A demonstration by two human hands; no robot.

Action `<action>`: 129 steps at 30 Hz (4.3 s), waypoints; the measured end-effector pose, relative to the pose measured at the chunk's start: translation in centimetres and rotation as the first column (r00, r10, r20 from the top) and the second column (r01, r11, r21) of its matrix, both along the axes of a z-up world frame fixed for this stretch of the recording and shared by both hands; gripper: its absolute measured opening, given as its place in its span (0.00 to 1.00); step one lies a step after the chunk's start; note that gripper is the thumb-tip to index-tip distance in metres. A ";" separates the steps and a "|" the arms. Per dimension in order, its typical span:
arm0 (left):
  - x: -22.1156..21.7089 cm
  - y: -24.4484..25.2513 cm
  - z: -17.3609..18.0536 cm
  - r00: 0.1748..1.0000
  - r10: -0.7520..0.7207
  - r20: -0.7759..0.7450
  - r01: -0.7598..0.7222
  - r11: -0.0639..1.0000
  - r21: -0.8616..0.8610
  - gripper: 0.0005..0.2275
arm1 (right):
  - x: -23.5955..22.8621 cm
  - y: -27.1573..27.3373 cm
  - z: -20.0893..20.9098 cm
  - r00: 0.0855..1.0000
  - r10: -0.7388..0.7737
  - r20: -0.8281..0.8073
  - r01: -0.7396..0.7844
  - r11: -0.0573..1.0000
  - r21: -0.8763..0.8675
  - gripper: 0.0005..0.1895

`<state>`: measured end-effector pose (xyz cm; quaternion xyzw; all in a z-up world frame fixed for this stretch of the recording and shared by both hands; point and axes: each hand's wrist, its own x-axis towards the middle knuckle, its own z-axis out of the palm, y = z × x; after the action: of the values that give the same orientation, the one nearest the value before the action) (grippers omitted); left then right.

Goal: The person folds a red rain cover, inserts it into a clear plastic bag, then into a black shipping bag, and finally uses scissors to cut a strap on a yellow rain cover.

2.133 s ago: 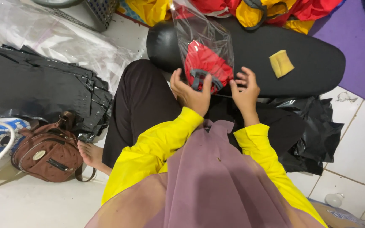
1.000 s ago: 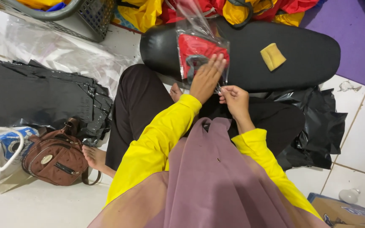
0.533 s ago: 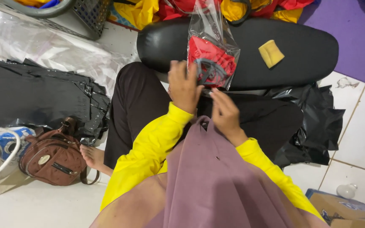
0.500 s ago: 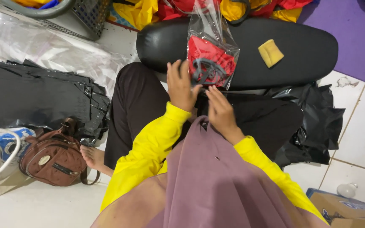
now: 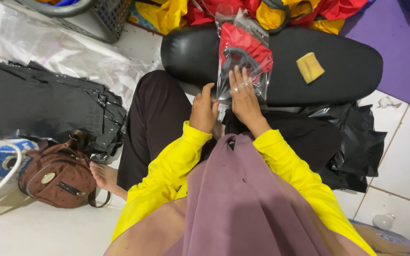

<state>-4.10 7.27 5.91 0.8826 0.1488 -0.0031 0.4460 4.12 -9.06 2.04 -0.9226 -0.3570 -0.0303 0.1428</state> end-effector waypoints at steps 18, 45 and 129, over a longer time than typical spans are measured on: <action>4.0 -4.0 -0.1 0.671 -0.318 0.670 -0.014 0.898 0.440 0.13 | -2.2 -2.5 2.8 0.986 -0.166 -0.009 0.166 0.980 0.108 0.59; 3.5 -5.0 2.6 0.459 -0.669 0.585 0.362 0.741 0.565 0.19 | 6.7 -0.2 2.6 0.995 -0.059 0.082 0.060 0.998 -0.008 0.35; 8.4 -1.5 -4.5 0.683 0.114 0.721 -0.492 0.802 0.339 0.18 | 6.4 -6.2 -1.9 0.693 -0.680 -0.240 0.720 0.635 0.279 0.20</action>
<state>4.33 5.79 1.44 0.8685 0.1238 0.4298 0.2135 10.55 -15.22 0.13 -0.9473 0.0489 -0.0948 0.3020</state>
